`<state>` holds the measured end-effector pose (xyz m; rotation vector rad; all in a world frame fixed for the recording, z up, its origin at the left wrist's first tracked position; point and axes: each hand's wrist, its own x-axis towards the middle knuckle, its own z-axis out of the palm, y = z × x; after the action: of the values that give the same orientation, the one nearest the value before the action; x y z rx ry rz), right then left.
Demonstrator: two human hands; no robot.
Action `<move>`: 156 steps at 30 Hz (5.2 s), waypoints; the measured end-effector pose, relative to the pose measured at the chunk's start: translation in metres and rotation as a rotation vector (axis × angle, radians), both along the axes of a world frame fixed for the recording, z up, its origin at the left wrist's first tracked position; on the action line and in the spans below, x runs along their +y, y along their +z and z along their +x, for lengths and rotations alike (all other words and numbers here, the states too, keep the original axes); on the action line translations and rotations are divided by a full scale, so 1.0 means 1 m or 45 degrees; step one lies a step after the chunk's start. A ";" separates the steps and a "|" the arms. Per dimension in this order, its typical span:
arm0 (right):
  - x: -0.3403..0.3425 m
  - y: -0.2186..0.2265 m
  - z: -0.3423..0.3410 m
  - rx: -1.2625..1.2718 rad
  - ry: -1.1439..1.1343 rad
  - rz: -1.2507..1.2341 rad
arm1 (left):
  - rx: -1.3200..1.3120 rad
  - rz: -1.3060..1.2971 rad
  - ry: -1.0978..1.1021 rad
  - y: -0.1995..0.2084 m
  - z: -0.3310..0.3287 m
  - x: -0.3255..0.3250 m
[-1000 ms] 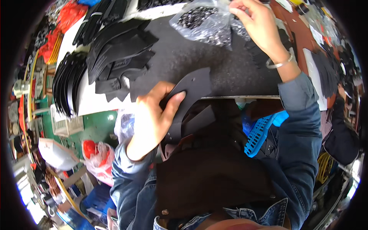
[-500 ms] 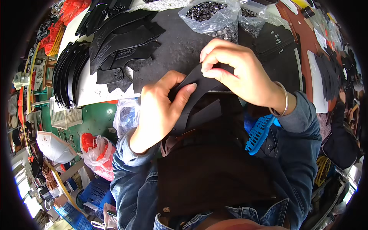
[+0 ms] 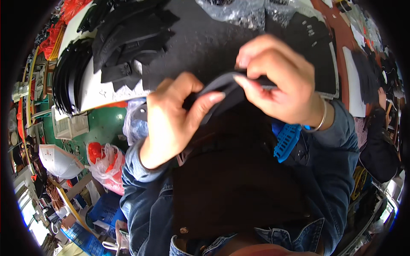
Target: Assembling small black components by attaching silver studs at a manual assembly station
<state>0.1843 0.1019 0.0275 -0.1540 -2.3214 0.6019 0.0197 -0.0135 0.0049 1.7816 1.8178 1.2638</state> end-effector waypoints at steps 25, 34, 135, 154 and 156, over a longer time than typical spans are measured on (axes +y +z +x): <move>0.155 -0.023 -0.061 -0.523 -0.488 0.599 | -0.203 -0.239 -0.109 -0.011 -0.013 -0.002; 0.064 0.002 -0.028 -0.467 0.037 -0.569 | -0.317 0.095 0.010 -0.014 -0.009 -0.001; 0.049 -0.035 -0.011 -0.503 0.054 -0.032 | 0.585 0.266 -0.188 -0.063 -0.049 0.005; -0.028 -0.226 -0.033 -1.251 0.456 -0.030 | 0.764 0.366 -0.169 -0.077 -0.050 0.015; -0.030 -0.235 -0.034 -1.260 0.499 -0.010 | 0.801 0.438 -0.167 -0.080 -0.053 0.017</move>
<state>0.1500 0.0718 -0.2074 0.0181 -3.3518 0.8543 -0.0331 0.0033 -0.0749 2.6788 1.7967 1.0889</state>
